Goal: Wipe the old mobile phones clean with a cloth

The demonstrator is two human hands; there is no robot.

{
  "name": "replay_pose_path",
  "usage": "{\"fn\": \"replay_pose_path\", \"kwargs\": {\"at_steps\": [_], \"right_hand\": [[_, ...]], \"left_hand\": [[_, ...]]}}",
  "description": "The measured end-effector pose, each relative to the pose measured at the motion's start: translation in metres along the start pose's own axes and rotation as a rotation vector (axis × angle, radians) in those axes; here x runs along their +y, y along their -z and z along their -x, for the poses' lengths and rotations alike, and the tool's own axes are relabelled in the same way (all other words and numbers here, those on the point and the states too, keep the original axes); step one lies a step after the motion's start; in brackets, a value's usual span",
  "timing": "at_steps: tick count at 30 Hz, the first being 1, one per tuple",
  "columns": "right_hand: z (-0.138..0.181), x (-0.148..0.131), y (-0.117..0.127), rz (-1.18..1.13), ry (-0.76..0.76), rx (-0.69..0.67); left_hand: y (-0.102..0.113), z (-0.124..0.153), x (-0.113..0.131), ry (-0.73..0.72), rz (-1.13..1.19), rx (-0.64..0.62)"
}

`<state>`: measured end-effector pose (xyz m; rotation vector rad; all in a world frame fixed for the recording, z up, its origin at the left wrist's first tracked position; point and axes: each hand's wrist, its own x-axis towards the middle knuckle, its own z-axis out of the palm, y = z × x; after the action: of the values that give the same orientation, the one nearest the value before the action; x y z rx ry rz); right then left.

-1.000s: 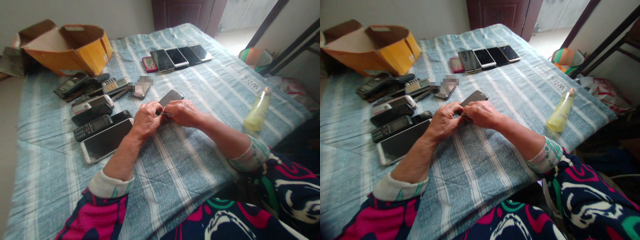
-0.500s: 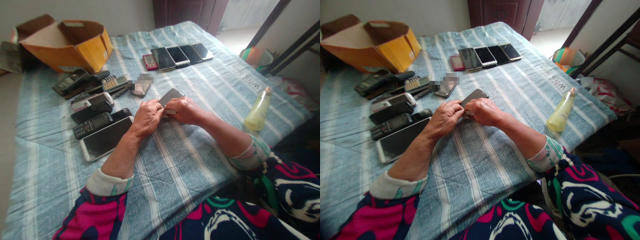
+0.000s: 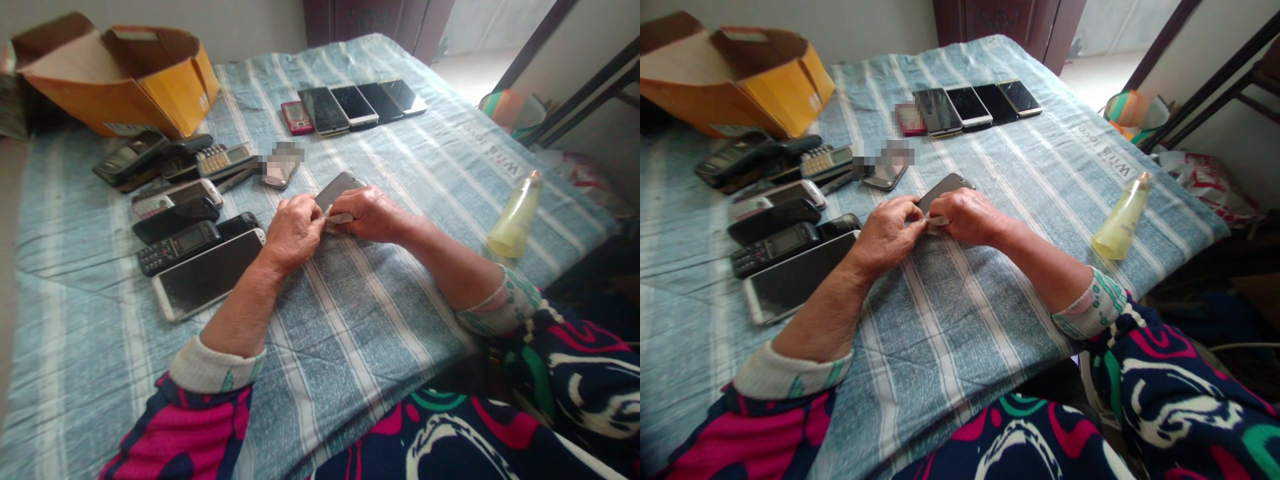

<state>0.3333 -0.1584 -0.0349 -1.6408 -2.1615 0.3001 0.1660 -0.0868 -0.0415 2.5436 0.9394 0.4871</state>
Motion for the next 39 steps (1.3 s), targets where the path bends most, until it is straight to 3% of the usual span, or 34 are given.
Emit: {"fn": "replay_pose_path", "kwargs": {"at_steps": [12, 21, 28, 31, 39], "right_hand": [[0.001, 0.008, 0.013, -0.070, -0.010, -0.005], [0.002, 0.029, 0.016, 0.067, -0.141, 0.114], [0.002, 0.021, 0.018, 0.055, -0.012, -0.023], [0.002, 0.021, 0.019, 0.074, -0.027, -0.033], [0.002, 0.035, 0.020, 0.156, -0.160, 0.102]], "left_hand": [[0.001, 0.002, 0.004, 0.007, 0.029, 0.006], [-0.001, 0.005, 0.012, 0.081, 0.032, 0.023], [-0.010, 0.008, 0.018, 0.093, -0.103, 0.075], [-0.012, 0.008, 0.018, 0.096, -0.108, 0.082], [-0.014, 0.008, 0.019, 0.085, -0.138, 0.094]]}}
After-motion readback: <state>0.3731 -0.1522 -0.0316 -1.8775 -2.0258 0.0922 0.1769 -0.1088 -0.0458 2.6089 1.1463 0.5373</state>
